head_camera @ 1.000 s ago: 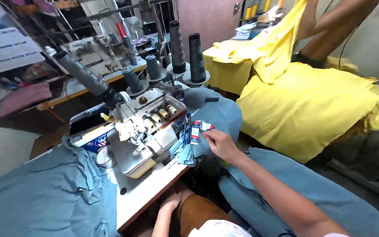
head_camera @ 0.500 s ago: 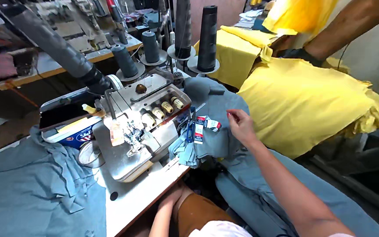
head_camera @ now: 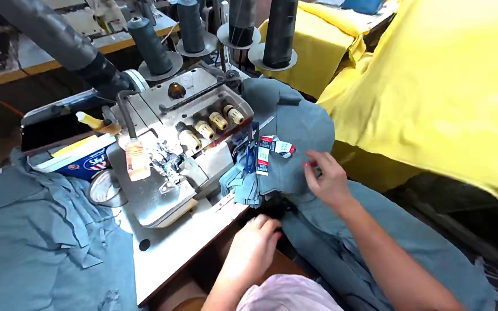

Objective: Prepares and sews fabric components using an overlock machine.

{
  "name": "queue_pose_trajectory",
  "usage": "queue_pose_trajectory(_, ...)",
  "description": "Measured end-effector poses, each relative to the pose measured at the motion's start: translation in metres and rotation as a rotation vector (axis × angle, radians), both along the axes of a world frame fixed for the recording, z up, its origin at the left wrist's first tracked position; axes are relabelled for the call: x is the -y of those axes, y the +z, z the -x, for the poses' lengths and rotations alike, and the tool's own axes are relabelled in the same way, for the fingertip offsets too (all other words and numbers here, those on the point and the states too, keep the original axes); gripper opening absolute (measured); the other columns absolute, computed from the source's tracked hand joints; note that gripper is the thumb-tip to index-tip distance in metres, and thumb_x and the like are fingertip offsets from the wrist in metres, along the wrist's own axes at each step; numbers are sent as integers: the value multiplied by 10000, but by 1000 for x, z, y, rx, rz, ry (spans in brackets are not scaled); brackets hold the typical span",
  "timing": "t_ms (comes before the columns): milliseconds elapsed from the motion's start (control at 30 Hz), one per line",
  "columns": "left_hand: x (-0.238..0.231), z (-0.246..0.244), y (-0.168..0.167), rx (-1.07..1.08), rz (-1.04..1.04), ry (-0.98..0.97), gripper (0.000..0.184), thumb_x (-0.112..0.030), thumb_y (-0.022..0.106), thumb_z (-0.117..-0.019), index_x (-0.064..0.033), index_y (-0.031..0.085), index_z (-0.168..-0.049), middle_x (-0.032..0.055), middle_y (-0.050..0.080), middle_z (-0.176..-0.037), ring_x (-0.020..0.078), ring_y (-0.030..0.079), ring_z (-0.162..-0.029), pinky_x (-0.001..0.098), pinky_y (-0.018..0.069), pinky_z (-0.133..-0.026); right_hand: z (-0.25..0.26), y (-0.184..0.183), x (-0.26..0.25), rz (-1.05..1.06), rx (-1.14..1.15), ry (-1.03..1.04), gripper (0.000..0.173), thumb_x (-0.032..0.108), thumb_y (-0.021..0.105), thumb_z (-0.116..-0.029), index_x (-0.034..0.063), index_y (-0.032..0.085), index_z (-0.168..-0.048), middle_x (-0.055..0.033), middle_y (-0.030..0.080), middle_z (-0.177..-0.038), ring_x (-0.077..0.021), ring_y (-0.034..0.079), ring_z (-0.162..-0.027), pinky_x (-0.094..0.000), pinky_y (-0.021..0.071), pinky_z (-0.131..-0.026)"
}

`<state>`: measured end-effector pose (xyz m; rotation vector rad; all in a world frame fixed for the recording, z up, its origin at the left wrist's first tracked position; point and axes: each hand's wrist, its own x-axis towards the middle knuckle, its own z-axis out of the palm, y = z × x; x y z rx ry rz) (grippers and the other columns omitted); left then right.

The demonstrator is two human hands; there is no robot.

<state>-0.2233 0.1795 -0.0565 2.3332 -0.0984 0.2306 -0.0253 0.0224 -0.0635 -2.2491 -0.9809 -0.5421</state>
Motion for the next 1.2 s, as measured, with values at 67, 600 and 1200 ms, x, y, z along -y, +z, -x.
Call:
queue_pose_trajectory(67,8,-31,26,218,-42,-27,165,-60,612,-968,-7,730,-1071,164,723,-1040,301,728,-946,428,601,-824,-6,16,-12,96,-209,-19,450,129,656,-958,-64,592,-1360,-308,650,-1128,-465,674,-963,-597,558,-799)
queue_pose_trajectory(600,3,-68,15,15,93,204,239,-58,590,-986,56,698,-1166,203,712,-1073,259,714,-914,357,585,-822,-7,-12,-5,-4,154,233,211,90,585,-967,-24,758,-1004,-185,734,-952,-340,720,-900,-452,601,-798)
queue_pose_trajectory(1200,24,-98,33,-285,222,254,297,-164,501,-1074,66,666,-1165,134,683,-835,167,658,-690,328,562,-699,2,-30,3,-141,-3,298,191,33,559,-944,-48,732,-942,-176,743,-985,-273,725,-936,-310,578,-870)
